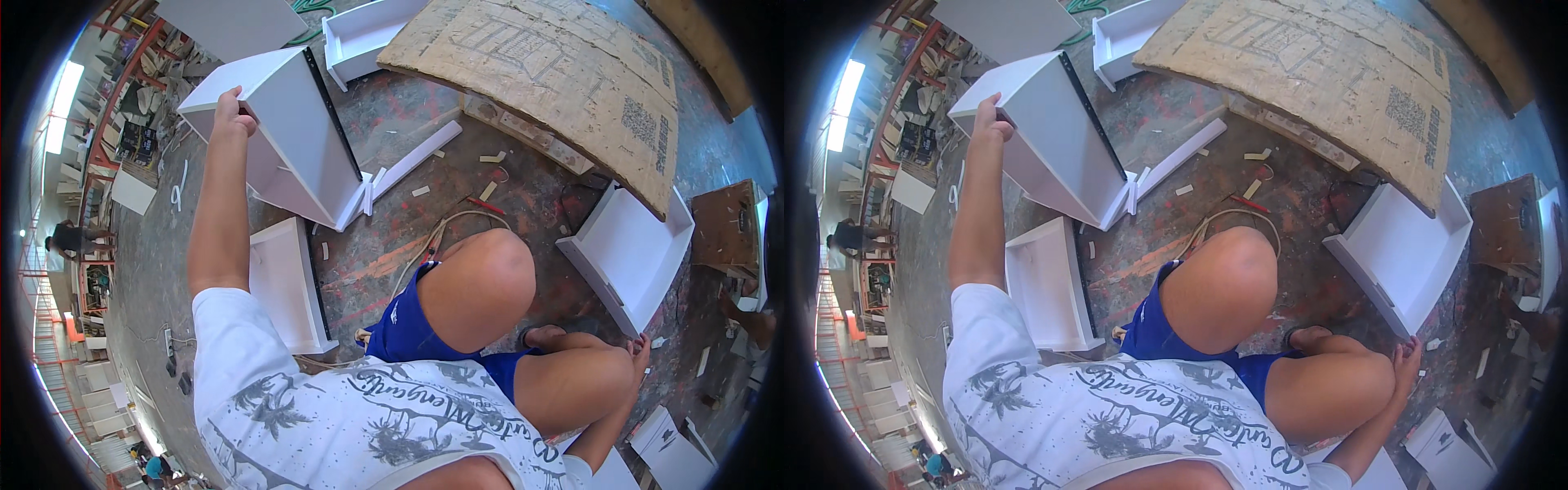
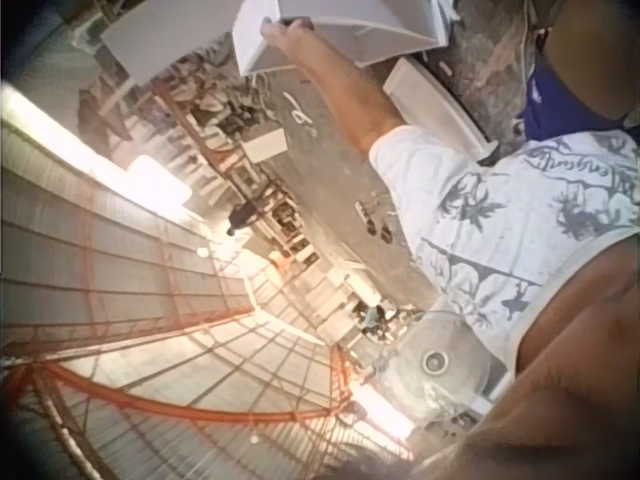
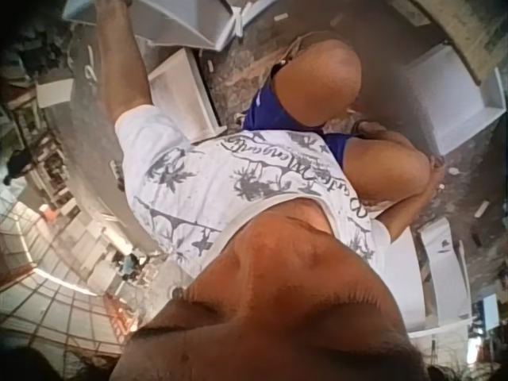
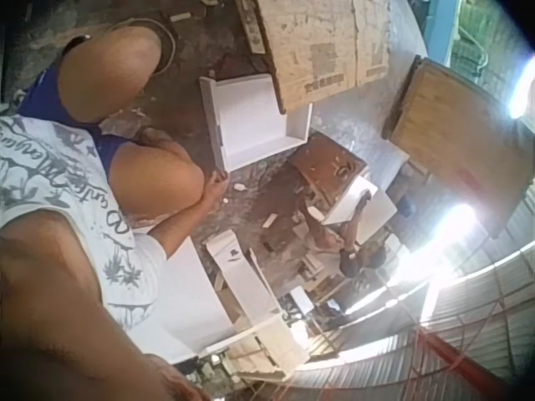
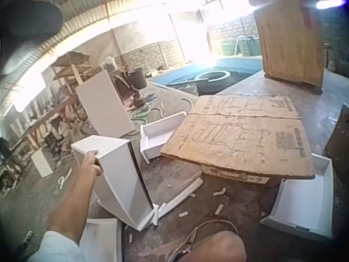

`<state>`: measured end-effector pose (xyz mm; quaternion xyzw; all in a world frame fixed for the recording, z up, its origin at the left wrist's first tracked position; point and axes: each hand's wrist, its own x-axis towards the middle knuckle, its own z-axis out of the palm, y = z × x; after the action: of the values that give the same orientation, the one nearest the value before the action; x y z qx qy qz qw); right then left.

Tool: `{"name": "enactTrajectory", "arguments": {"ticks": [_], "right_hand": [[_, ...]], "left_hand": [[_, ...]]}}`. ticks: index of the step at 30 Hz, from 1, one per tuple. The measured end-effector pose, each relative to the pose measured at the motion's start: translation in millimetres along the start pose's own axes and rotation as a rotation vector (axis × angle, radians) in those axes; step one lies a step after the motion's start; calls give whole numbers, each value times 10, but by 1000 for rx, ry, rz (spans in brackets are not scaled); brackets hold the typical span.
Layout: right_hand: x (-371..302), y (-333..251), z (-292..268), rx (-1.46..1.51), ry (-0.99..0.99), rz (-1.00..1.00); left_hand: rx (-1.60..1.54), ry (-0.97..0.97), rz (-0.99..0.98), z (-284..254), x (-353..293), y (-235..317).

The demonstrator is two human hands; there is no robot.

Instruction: The person applies adhesive using a brush and trims edges with a blade on several white drawer components in a workshop.

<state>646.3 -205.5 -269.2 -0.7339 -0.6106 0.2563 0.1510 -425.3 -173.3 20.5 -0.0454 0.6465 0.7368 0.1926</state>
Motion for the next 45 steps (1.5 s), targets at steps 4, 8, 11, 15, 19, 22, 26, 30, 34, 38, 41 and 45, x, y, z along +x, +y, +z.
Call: {"name": "enactTrajectory", "arguments": {"ticks": [4, 8, 11, 15, 19, 22, 26, 30, 34, 38, 41, 45], "right_hand": [[63, -213, -3, -21, 2, -36], [-9, -382, -13, 19, -14, 18], [-53, -368, -51, 7, -17, 15], [-103, -502, -183, -10, -4, 13], [-213, -403, -340, -49, 61, -28], [-331, -220, -391, -110, 84, -18], [-439, 16, -287, -73, 103, 19], [-488, -294, -250, -88, 44, 126], [-639, -242, -340, -46, 56, 131], [-849, -127, -459, -80, 76, 190], [-916, -224, -504, -7, 75, 212], [-926, -234, -528, -61, 75, 188]], "left_hand": [[-86, -37, -16, 26, -501, -146], [-163, -143, -7, 101, -765, -436], [-363, -214, -73, 320, -1358, -627], [-418, -207, -31, 412, -1618, -690], [-502, -132, 138, 316, -1624, -613], [-558, -91, 172, 269, -1667, -606], [-587, -20, 106, 470, -1659, -786], [-612, -119, 35, 834, -1514, -1062], [-626, -82, 37, 1145, -1454, -1081], [-710, -70, -7, 1254, -1249, -924], [-739, -60, -30, 1307, -1231, -744], [-724, -105, -5, 1342, -1011, -826]]}}
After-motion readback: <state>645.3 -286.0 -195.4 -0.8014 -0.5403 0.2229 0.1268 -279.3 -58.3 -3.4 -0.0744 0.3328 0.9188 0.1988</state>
